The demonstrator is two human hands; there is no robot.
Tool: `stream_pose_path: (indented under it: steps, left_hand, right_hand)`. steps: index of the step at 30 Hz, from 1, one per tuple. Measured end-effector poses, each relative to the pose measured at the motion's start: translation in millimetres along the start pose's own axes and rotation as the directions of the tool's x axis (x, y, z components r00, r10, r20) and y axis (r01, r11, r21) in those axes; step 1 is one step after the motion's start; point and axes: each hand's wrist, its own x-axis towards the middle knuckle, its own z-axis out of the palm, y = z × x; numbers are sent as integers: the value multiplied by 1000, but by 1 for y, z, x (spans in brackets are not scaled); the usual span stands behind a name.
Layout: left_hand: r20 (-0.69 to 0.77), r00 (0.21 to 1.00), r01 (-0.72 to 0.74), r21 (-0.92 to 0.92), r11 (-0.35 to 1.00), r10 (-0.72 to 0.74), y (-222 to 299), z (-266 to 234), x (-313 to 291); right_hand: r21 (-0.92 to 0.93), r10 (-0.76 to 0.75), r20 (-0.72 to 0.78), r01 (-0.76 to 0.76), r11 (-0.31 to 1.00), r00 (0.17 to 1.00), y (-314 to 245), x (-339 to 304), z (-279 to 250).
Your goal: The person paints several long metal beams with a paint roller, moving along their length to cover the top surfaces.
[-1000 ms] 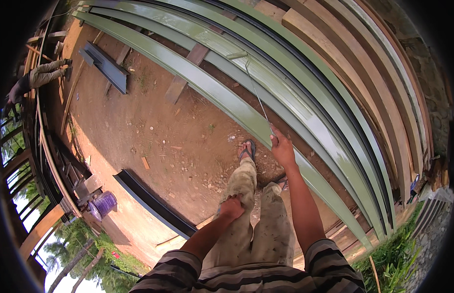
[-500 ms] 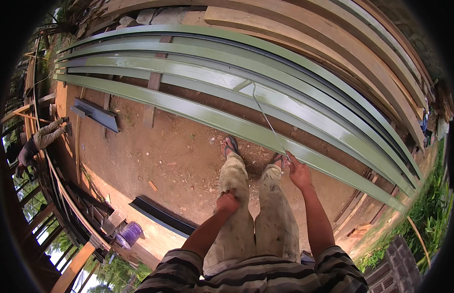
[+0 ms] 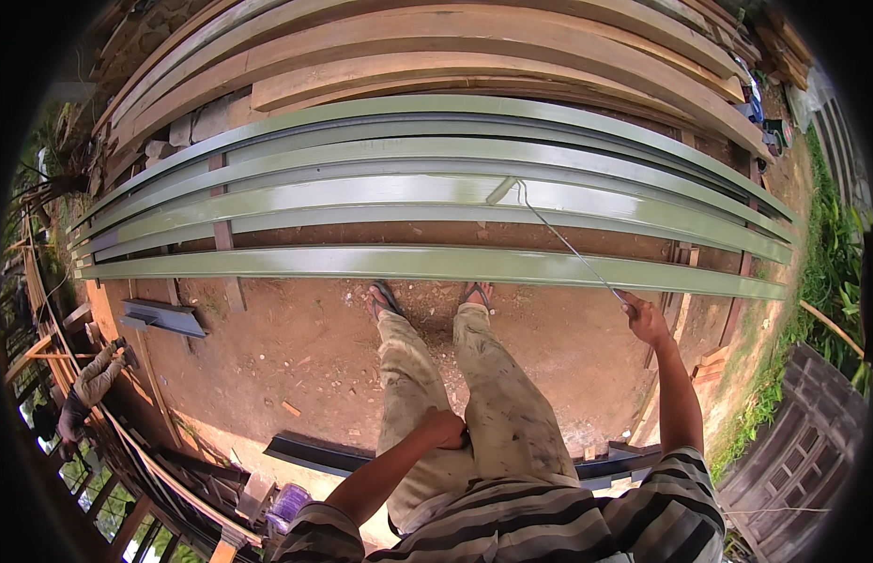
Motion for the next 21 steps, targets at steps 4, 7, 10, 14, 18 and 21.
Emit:
stream_pose_path:
  steps: [4, 7, 10, 14, 18, 21]
  left_hand:
    - [-40, 976, -219, -102, 970, 216, 33, 53, 10]
    - [-160, 940, -334, -236, 912, 303, 36, 63, -9]
    - [-289, 905, -410, -386, 827, 314, 41, 76, -13]
    - [-303, 929, -368, -673, 642, 214, 45, 135, 35]
    - [-353, 935, -344, -864, 367, 47, 72, 151, 67]
    - [-439, 898, -402, -850, 341, -35, 87, 185, 103]
  right_hand:
    - [65, 2, -33, 1, 998, 999, 69, -30, -40]
    - [104, 82, 8, -83, 991, 997, 126, -53, -64]
    - [177, 244, 88, -256, 950, 966, 171, -81, -81]
    - [82, 337, 136, -350, 933, 932, 133, -68, -94]
    - [71, 304, 100, -312, 948, 947, 136, -73, -74]
    - [104, 275, 37, -278, 955, 961, 158, -81, -52]
